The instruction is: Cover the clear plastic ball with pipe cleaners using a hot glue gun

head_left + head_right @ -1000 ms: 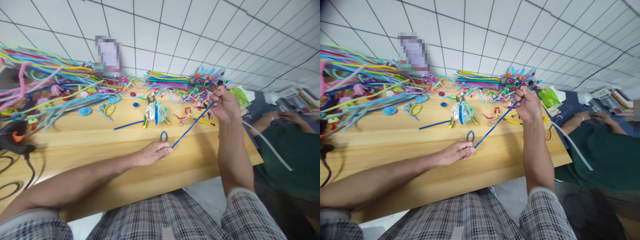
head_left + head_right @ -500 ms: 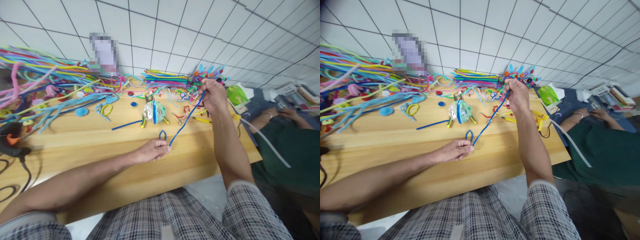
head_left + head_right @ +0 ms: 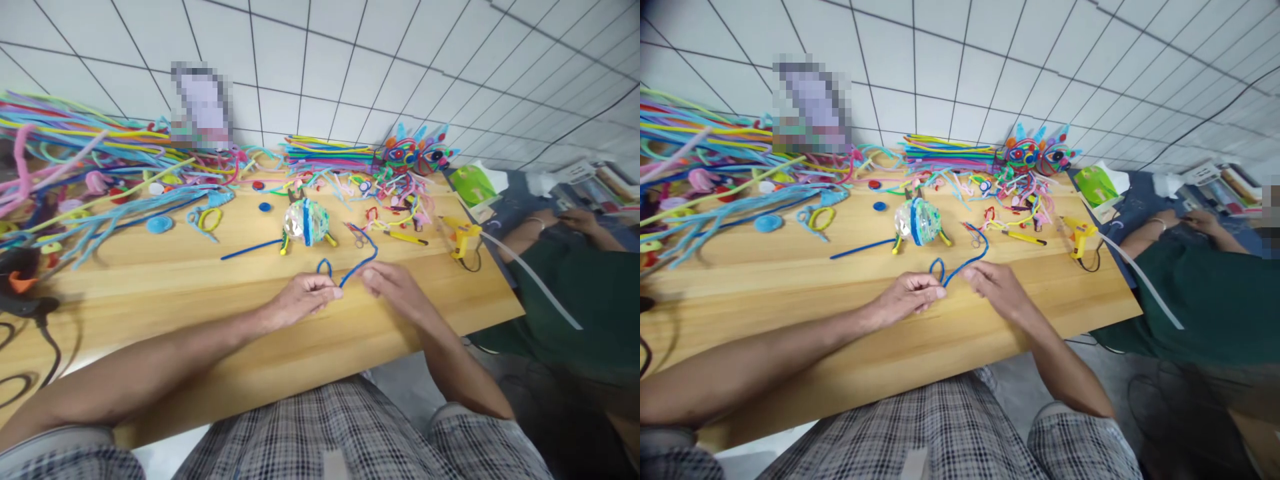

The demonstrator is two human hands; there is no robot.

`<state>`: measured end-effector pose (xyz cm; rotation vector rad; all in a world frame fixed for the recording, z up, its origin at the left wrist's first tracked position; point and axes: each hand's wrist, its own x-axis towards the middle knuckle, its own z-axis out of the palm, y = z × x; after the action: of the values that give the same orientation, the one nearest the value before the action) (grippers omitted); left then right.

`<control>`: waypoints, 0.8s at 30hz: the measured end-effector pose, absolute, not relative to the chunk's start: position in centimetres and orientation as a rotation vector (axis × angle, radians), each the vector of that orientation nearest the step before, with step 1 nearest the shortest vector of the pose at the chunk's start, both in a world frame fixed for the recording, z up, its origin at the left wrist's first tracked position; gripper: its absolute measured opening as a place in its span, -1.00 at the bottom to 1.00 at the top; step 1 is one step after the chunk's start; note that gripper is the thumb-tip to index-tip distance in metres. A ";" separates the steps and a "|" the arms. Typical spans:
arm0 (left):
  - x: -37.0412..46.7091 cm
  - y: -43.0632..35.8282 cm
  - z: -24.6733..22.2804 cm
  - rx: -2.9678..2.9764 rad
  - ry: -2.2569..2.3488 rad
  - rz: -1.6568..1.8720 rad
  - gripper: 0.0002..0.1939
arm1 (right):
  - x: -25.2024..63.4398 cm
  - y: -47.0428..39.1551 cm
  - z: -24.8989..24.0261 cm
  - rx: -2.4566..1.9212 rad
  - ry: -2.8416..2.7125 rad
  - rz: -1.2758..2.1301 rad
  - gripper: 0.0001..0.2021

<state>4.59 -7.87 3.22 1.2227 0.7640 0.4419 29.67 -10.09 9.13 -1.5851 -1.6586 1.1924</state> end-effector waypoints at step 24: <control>2.2 -4.8 5.1 1.691 1.150 1.239 -0.72 | 30.2 -2.8 10.5 -1.287 -1.463 0.695 -0.55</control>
<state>2.24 -4.84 5.11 1.6911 1.1500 1.2392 30.18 -2.80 10.55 -1.2870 -1.4628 0.6950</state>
